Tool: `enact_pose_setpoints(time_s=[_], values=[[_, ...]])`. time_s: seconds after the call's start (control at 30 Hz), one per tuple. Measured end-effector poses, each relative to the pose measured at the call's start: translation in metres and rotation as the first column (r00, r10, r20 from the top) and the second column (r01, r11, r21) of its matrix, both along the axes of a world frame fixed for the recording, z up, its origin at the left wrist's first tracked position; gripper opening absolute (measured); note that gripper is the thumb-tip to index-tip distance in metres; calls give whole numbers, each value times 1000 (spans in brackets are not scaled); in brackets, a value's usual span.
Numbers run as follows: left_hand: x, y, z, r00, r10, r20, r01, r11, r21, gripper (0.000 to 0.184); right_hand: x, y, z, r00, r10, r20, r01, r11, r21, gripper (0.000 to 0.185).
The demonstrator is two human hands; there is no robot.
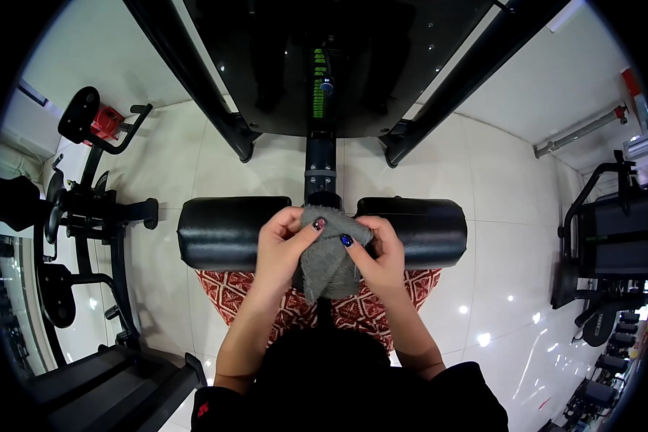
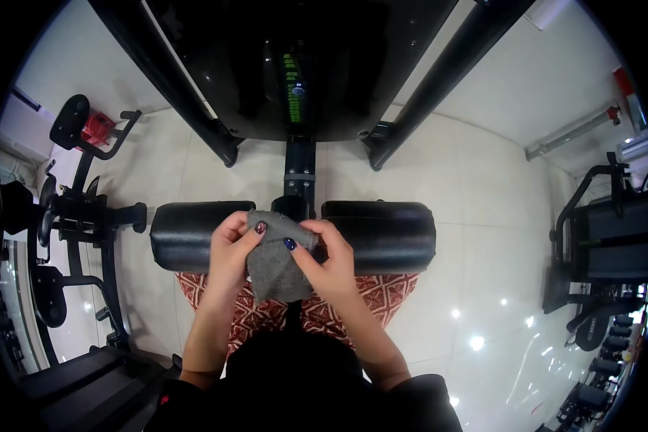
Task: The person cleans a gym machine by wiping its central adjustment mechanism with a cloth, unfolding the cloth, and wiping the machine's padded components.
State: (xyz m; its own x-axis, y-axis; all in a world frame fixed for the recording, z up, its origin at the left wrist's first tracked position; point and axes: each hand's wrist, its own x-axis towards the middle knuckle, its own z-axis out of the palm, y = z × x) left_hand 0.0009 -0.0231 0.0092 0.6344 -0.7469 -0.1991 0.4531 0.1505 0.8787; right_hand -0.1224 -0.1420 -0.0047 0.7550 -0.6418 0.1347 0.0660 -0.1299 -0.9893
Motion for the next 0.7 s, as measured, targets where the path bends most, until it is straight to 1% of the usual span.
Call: enact_pose_setpoints(time_s=[0.03, 0.07, 0.1, 0.13, 0.17, 0.23, 0.27, 0.3, 0.33, 0.37, 0.4, 0.43, 0.47, 0.5, 0.53, 0.57, 0.63, 0.67, 0.7], values=[[-7, -5, -5, 1000, 1, 0, -1, 1000, -1, 16, 2, 7, -3, 998, -59, 36, 53, 986, 159, 34], [-19, -15, -8, 992, 92, -81, -96, 994, -47, 20, 6, 17, -8, 992, -114, 60, 100, 975, 197, 29], [-28, -21, -13, 971, 177, -164, -192, 978, -86, 24, 6, 23, -22, 992, -113, 49, 110, 992, 60, 31], [-30, -24, -18, 966, 185, -179, -210, 969, -128, 26, 5, 29, -25, 996, -83, 11, 84, 996, -32, 31], [-30, -23, -21, 967, 183, -179, -208, 970, -129, 26, 4, 34, -26, 998, -59, -29, 55, 991, -122, 31], [-31, -21, -22, 971, 147, -186, -169, 980, -106, 22, -4, 32, -22, 997, -61, -52, 53, 987, -150, 33], [-30, -18, -28, 982, 108, -153, -127, 984, -124, 20, -10, 26, -19, 994, -23, -110, -4, 971, -241, 33], [-29, -17, -35, 983, 109, -150, -128, 983, -128, 20, -15, 18, -14, 986, 8, -167, -63, 943, -327, 34], [-27, -17, -42, 990, 91, 106, -92, 996, 7, 23, -19, 9, -4, 979, 56, -198, -109, 957, -268, 32], [-28, -18, -39, 939, 33, 341, -89, 985, 151, 25, -22, 1, 1, 977, 56, -204, -111, 956, -271, 32], [-31, -23, -34, 894, 1, 447, -103, 974, 204, 30, -24, -7, 6, 957, 52, -286, -131, 955, -266, 31], [-33, -29, -27, 845, -17, 535, -115, 970, 212, 31, -26, -14, 9, 929, 49, -366, -153, 953, -262, 29], [-35, -34, -26, 830, -37, 557, -116, 965, 236, 32, -26, -20, 5, 945, 7, -327, -133, 921, -365, 28], [-37, -39, -26, 814, -55, 579, -119, 959, 258, 34, -26, -23, 6, 943, 11, -333, -142, 918, -370, 28], [-37, -44, -25, 769, -59, 636, -144, 954, 263, 33, -26, -25, 6, 937, 1, -349, -132, 927, -352, 28], [-38, -47, -24, 776, -58, 628, -141, 955, 261, 33, -28, -26, 7, 930, -13, -367, -118, 936, -331, 28], [-38, -51, -21, 742, -68, 667, -164, 946, 279, 32, -29, -30, 6, 922, -16, -386, -117, 941, -318, 28], [-37, -52, -19, 720, -58, 692, -186, 944, 272, 32, -30, -33, 3, 937, -44, -346, -75, 943, -324, 27], [-35, -51, -22, 725, -56, 687, -187, 943, 274, 32, -31, -36, 2, 950, -71, -305, -34, 944, -328, 27]])
